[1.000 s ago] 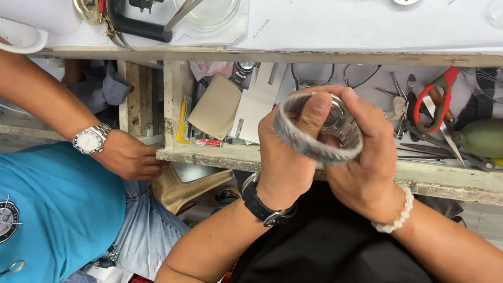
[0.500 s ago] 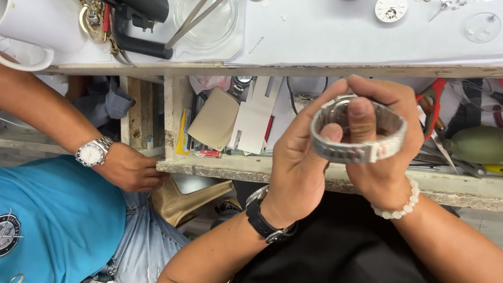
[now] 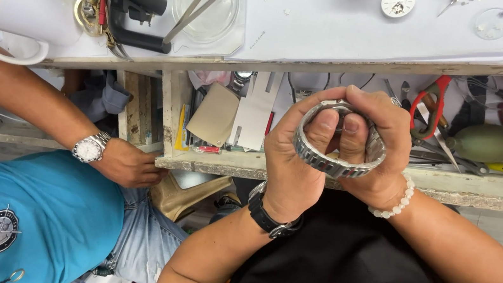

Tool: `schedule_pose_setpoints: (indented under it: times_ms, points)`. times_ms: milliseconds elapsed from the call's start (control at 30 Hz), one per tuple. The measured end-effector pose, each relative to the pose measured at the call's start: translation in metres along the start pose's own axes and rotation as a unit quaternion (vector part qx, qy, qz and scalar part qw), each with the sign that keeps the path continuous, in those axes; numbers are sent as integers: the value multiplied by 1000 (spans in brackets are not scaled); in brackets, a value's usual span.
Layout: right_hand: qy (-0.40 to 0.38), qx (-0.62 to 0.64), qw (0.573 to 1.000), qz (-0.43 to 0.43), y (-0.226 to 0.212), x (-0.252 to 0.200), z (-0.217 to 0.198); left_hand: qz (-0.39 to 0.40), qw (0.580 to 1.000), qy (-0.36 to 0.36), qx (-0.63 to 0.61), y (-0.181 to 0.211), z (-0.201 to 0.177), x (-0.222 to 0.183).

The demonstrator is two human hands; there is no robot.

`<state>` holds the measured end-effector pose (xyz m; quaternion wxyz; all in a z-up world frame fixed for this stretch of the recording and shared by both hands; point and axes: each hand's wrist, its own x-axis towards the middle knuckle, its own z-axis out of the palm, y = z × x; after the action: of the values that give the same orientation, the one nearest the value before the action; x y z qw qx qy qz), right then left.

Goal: Cleaning a watch case and glass using an air blower, followed by the delicate assembly of watch movement parts using tweezers.

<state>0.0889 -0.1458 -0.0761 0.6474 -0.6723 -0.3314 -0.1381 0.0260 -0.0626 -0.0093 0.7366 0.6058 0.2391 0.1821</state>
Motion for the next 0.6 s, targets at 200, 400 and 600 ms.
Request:
schedule_pose_setpoints:
  times_ms: [200, 400, 600]
  points:
    - [-57, 72, 996, -5, 19, -11, 1, 15, 997, 28, -71, -41, -11, 9]
    - [-38, 67, 997, -2, 14, -5, 4, 14, 989, 39, -145, -50, -14, 16]
    - [-26, 86, 991, 99, 6, 3, -11, 24, 987, -40, -153, -27, -9, 3]
